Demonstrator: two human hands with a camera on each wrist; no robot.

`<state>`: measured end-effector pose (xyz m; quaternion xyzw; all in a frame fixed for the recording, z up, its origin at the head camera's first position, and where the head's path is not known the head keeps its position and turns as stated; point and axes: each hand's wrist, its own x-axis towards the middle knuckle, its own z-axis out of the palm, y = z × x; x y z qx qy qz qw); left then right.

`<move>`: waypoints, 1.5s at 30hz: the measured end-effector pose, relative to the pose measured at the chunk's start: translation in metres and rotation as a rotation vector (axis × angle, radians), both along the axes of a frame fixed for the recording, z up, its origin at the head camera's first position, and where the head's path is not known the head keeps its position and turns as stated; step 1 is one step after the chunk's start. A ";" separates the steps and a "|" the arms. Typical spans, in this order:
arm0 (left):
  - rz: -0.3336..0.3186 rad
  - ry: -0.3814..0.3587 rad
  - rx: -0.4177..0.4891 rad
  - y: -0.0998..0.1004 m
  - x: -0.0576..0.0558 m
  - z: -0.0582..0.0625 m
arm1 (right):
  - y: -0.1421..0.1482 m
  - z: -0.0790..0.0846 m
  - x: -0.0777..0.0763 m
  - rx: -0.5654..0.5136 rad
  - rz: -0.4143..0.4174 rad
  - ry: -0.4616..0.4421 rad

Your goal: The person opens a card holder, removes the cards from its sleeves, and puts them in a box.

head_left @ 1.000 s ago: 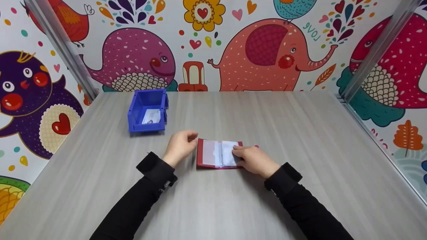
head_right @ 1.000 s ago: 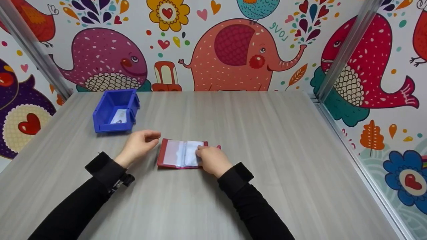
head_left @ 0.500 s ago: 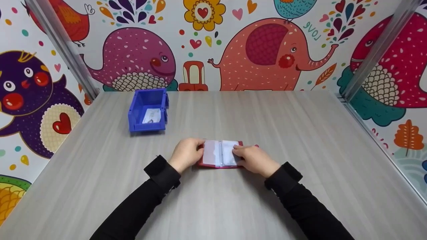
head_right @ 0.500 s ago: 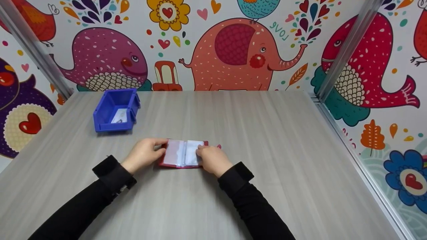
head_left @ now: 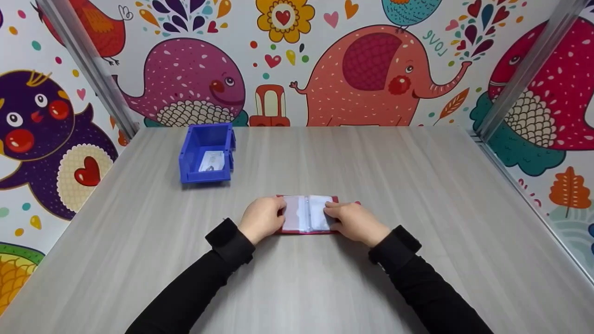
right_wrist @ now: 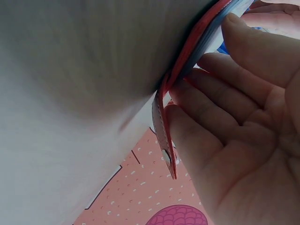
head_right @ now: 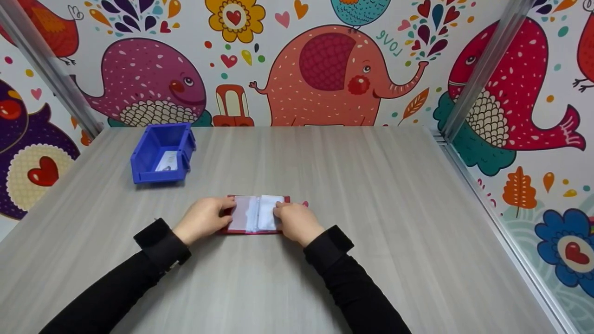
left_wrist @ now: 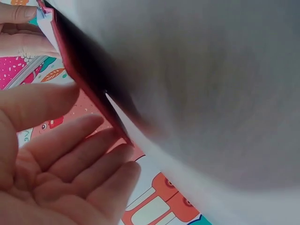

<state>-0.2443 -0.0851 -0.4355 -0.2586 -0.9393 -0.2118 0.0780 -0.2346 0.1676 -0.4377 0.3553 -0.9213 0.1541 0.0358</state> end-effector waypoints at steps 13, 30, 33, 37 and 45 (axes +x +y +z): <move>0.036 -0.078 -0.059 0.003 0.000 0.001 | 0.000 0.000 0.000 -0.001 -0.013 -0.017; 0.046 -0.072 -0.040 0.004 0.000 0.001 | 0.005 -0.002 -0.011 -0.033 -0.038 0.014; 0.045 -0.071 -0.038 0.004 0.001 0.001 | 0.005 -0.002 -0.013 -0.031 -0.047 0.003; 0.050 -0.078 -0.041 0.004 0.000 0.001 | 0.005 -0.001 -0.014 -0.017 -0.050 -0.009; 0.053 -0.087 -0.042 0.004 0.000 0.001 | 0.005 -0.001 -0.014 0.003 -0.032 0.011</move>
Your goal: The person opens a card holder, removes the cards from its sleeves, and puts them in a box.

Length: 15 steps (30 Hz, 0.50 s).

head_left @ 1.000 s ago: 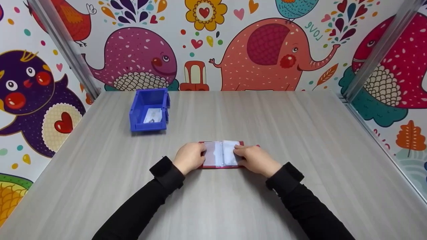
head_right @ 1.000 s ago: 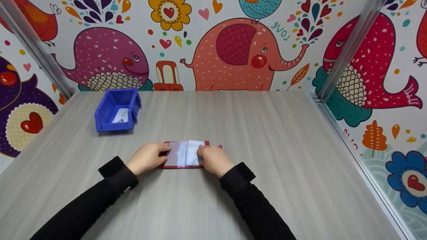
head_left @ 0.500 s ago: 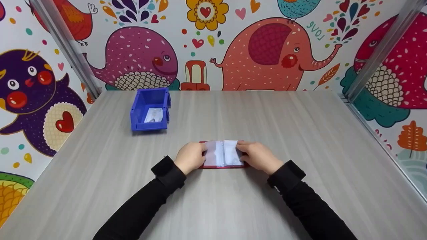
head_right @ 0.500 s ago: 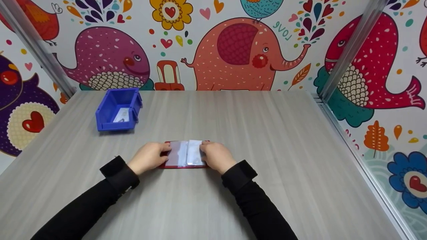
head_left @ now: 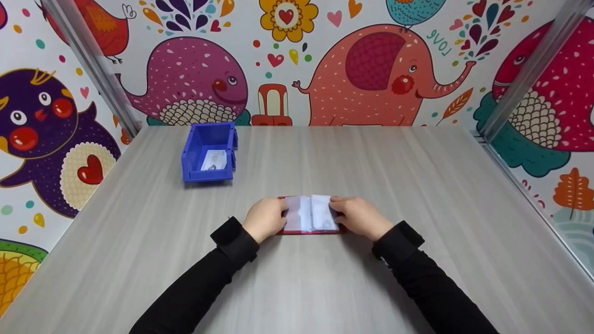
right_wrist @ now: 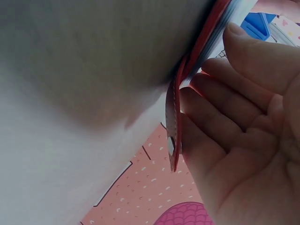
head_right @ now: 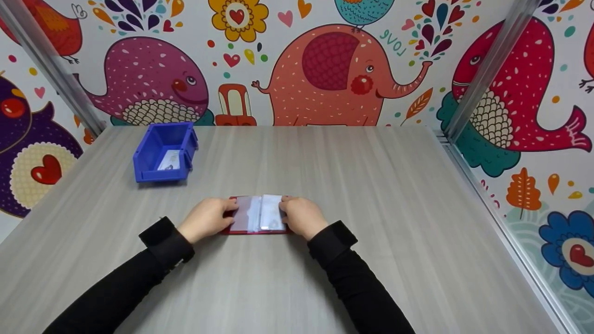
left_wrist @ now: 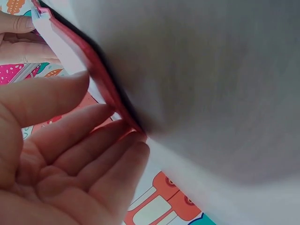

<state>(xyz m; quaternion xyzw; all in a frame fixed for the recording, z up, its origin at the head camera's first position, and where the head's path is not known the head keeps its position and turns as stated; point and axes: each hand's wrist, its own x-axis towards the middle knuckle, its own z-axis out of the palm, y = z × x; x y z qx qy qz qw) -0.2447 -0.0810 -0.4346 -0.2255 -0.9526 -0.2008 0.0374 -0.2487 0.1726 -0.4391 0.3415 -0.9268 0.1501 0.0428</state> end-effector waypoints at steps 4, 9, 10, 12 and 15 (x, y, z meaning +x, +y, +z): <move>-0.008 0.016 0.002 0.000 -0.001 -0.001 | 0.000 0.000 0.001 0.007 0.002 0.002; -0.023 0.030 0.000 -0.001 -0.001 -0.002 | 0.001 0.001 0.003 0.015 -0.007 -0.012; -0.026 0.027 -0.002 -0.001 -0.001 -0.002 | 0.001 0.001 0.003 0.016 -0.006 -0.011; -0.030 0.029 -0.003 -0.001 -0.001 -0.002 | 0.001 0.001 0.003 0.014 0.001 -0.007; -0.033 0.016 -0.005 -0.001 -0.001 -0.002 | 0.001 0.000 0.004 0.013 0.010 -0.002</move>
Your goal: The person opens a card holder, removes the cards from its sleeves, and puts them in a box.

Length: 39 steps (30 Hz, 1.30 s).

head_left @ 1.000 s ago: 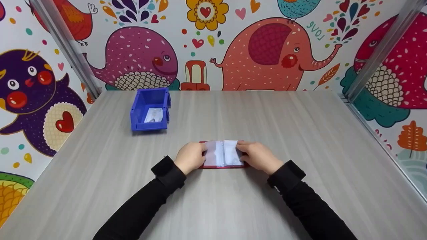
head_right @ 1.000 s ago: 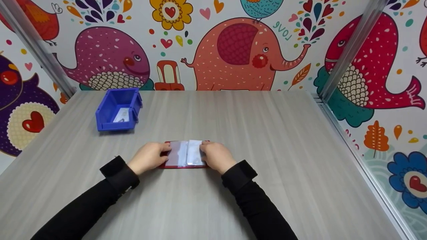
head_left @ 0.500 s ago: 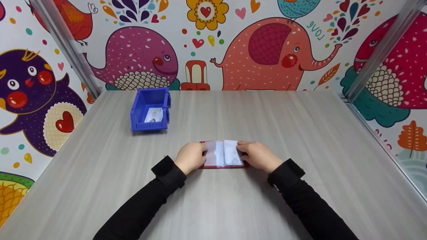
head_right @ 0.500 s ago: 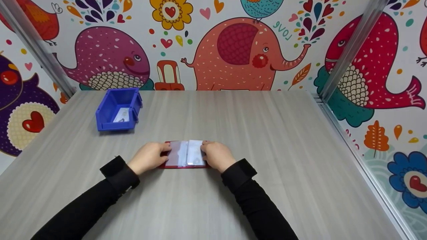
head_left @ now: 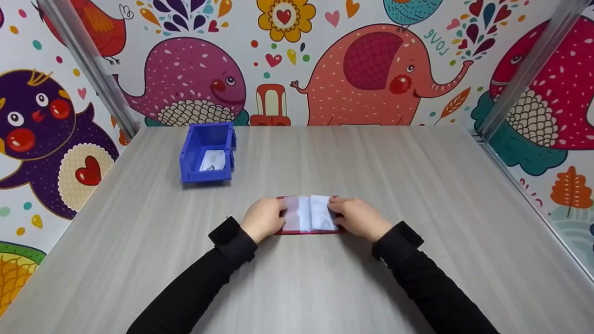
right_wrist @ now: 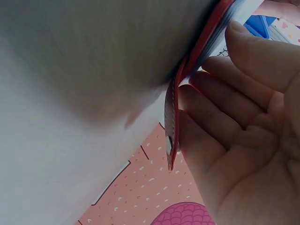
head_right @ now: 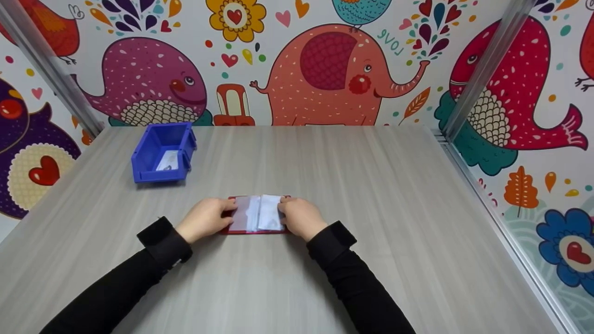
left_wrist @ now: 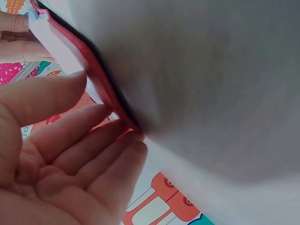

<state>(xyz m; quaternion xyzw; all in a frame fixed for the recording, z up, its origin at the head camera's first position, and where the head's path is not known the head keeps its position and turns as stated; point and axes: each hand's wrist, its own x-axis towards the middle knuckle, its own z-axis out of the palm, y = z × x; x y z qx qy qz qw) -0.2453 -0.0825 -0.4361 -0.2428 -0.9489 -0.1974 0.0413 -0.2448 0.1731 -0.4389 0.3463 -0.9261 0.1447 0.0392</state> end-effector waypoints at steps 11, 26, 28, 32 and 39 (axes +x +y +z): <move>0.002 -0.003 -0.009 0.000 0.000 0.000 | -0.001 0.000 0.002 0.006 0.005 -0.007; -0.010 0.003 0.000 -0.001 0.000 0.000 | -0.005 0.001 0.005 -0.005 0.007 0.002; -0.010 0.012 0.006 -0.001 0.000 0.000 | -0.006 0.000 0.006 -0.016 0.006 0.001; -0.005 0.020 0.008 -0.001 0.000 -0.001 | -0.008 0.000 0.007 -0.020 0.015 0.014; 0.004 0.012 0.005 -0.001 -0.001 -0.002 | -0.011 0.003 0.008 -0.006 0.018 0.008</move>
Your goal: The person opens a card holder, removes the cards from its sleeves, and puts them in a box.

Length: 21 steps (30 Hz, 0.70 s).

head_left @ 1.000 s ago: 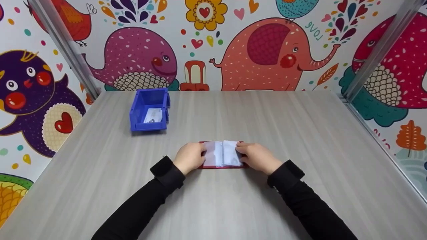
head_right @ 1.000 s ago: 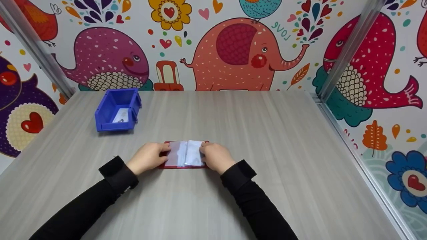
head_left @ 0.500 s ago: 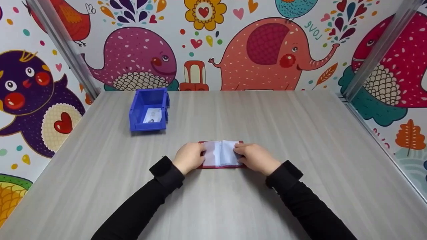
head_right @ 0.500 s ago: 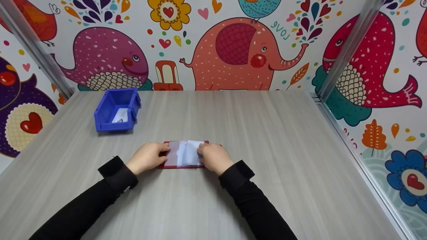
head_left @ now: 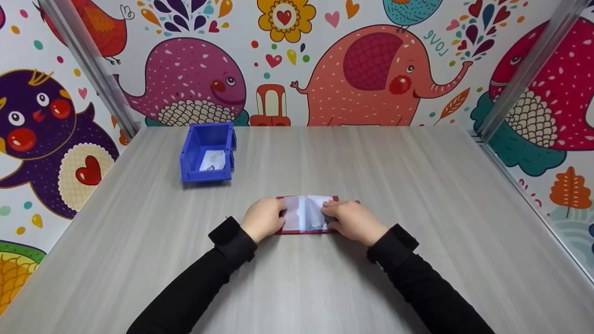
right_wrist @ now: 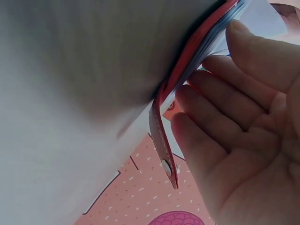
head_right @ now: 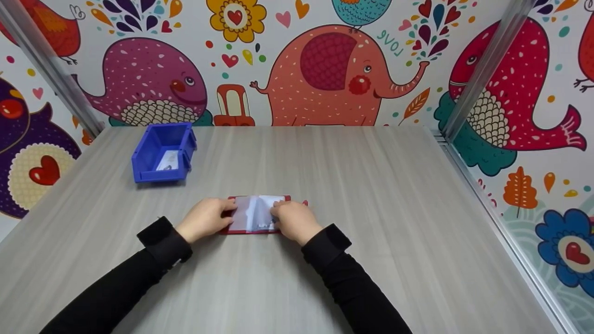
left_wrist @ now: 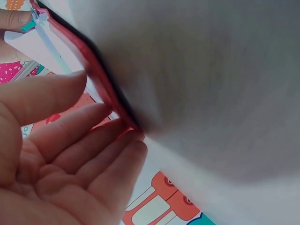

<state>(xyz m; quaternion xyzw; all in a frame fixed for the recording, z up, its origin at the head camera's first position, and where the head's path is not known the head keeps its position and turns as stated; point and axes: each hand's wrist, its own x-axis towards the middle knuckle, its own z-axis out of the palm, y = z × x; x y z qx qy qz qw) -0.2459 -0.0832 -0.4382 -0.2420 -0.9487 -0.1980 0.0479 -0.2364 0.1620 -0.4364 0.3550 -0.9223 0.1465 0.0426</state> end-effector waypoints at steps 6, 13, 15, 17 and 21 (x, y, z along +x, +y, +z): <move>-0.003 0.003 -0.002 0.000 0.001 0.002 | 0.000 -0.001 -0.001 -0.006 0.007 0.005; 0.028 0.001 -0.010 0.002 0.000 0.004 | -0.001 -0.001 -0.001 -0.005 0.004 -0.007; 0.035 0.012 0.001 0.002 0.000 0.006 | 0.000 -0.001 -0.001 -0.007 0.001 -0.009; 0.036 0.027 0.016 0.003 0.001 0.008 | 0.000 -0.002 -0.002 -0.008 -0.004 -0.007; 0.045 0.047 0.058 0.005 0.003 0.010 | 0.001 -0.004 -0.003 -0.010 0.000 0.009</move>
